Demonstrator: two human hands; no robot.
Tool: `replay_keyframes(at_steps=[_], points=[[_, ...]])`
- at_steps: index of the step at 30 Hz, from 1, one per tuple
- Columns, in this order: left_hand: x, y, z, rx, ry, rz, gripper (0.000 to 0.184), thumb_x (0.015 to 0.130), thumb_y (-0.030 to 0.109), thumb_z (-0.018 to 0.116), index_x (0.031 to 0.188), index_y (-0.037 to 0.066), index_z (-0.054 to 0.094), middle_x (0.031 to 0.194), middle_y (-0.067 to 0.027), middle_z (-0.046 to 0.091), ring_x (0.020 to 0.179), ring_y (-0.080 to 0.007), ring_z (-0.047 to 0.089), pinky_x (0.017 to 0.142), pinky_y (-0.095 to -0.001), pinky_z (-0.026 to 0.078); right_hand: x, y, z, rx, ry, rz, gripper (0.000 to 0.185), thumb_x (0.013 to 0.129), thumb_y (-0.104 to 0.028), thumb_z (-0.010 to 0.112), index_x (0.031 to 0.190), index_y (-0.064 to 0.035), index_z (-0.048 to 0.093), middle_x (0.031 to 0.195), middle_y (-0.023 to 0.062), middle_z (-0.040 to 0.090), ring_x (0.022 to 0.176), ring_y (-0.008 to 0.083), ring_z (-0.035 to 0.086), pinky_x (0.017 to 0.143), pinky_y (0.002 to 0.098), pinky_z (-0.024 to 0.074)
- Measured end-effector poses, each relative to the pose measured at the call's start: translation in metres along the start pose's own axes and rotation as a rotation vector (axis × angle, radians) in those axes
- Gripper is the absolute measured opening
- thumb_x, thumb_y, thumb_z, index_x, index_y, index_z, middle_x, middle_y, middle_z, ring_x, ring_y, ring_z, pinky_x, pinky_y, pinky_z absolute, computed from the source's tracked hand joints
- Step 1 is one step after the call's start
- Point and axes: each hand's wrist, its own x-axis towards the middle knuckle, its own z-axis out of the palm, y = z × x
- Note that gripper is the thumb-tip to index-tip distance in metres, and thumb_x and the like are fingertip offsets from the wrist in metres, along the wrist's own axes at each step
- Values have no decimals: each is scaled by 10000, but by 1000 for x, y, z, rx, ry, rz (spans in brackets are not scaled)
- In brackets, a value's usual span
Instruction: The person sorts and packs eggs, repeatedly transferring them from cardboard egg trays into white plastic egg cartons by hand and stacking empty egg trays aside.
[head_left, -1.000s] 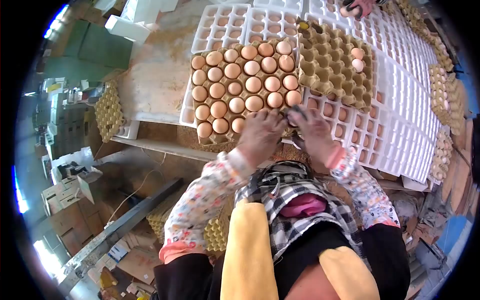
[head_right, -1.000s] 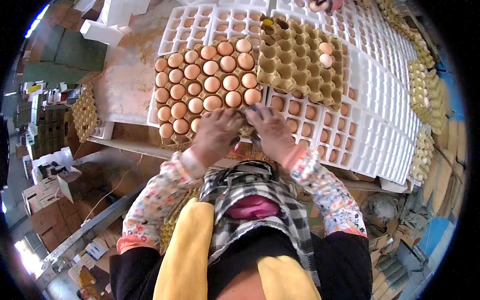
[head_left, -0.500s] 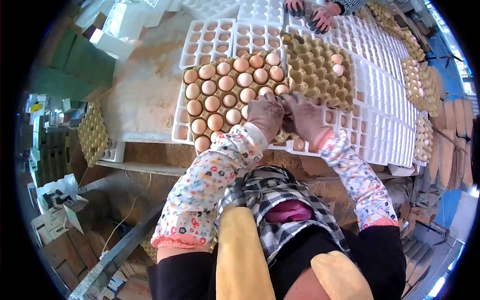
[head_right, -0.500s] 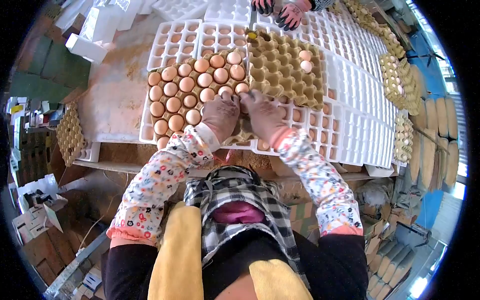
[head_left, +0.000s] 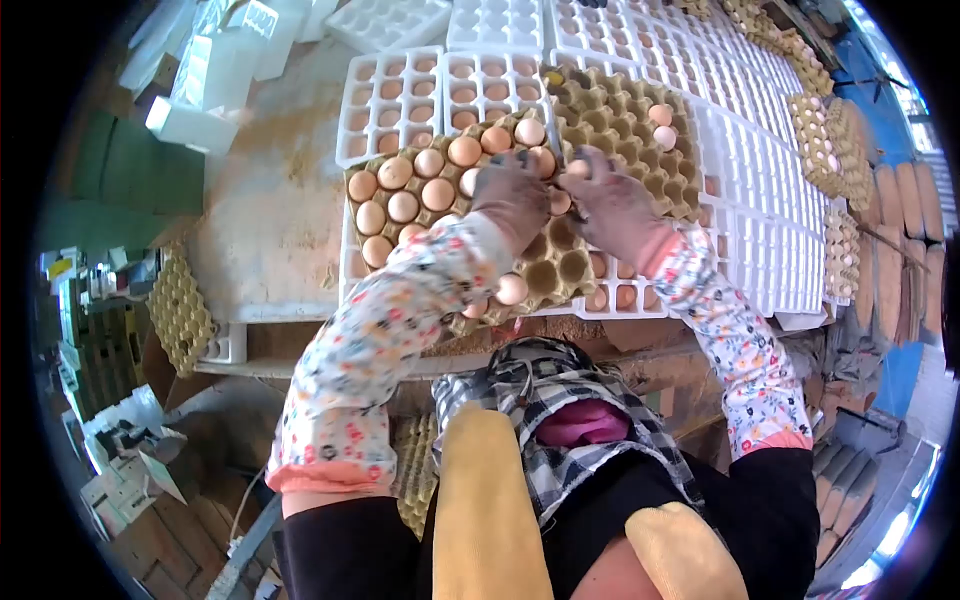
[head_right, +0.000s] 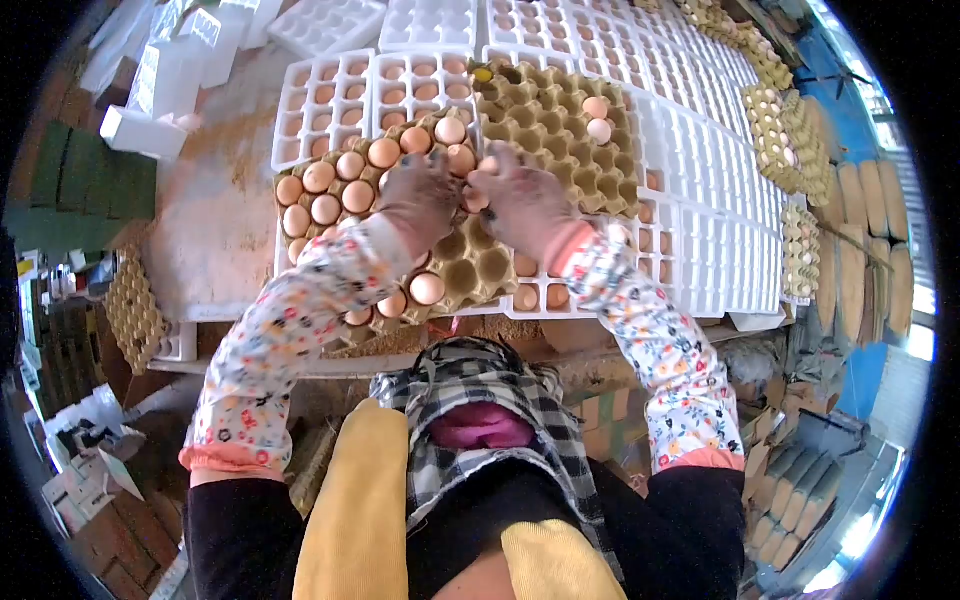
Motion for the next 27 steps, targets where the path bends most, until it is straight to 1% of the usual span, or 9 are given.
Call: replay_keyframes(at_steps=[3,7,11,13,17,19,21,24,27], points=[[-47,-41,-7,-798,258,-15,387,803,349,631,1107,110,657,1074,-131,603,1007,-241,576,857,-345,462,31,-16,14,-427,-113,-87,395,862,-204,567,1254,-228,527,1432,196,324,1185,330,504,905,412,447],[-112,-31,-13,-2677,166,-374,364,895,300,561,1115,12,533,951,-107,624,749,-254,638,522,-384,570,58,-27,-4,-571,-405,-97,321,844,-229,584,1161,-199,623,1477,151,303,1232,312,469,925,406,432],[-120,-14,17,-2121,576,-75,350,845,212,596,1120,21,492,1015,-121,605,822,-236,623,591,-340,555,19,-5,-18,63,172,-81,481,783,-338,693,1163,-62,590,1181,141,589,1090,281,576,925,344,461],[-116,-3,23,-1995,608,-58,370,835,212,599,1134,26,484,1039,-123,600,855,-234,617,618,-329,549,-2,12,-5,1681,-39,39,464,830,-383,645,1192,-103,569,1115,114,616,1068,277,584,864,367,499],[-85,31,15,-1701,605,-84,367,856,254,582,1132,26,499,1027,-115,606,877,-234,618,659,-329,545,-46,16,12,2868,-53,232,435,903,-470,466,1143,-118,555,1026,90,620,899,256,631,635,430,564],[-67,49,8,-1400,635,-83,370,866,275,573,1131,26,507,1022,-111,610,889,-234,618,680,-329,542,-61,20,23,2007,598,28,346,903,-378,511,1127,-116,537,1025,64,611,892,244,634,636,395,578],[-48,75,-2,-1357,637,-121,374,877,296,565,1130,26,515,1016,-107,613,900,-234,618,701,-330,540,-75,66,45,2344,366,-7,288,892,-167,574,1161,-96,501,1075,51,586,957,207,614,686,328,584],[-16,128,-20,-1973,446,-310,384,893,328,552,1129,26,526,1008,-101,618,917,-234,618,732,-330,537,-137,122,75,1519,629,43,338,912,-141,547,1232,-64,469,1117,86,576,1006,204,601,789,336,554],[49,196,-25,-2213,70,-242,399,908,359,540,1128,26,538,999,-95,622,934,-234,619,763,-331,534,-191,213,95,2486,275,363,381,942,-216,517,1248,9,486,1170,108,593,1058,169,579,886,289,501]])
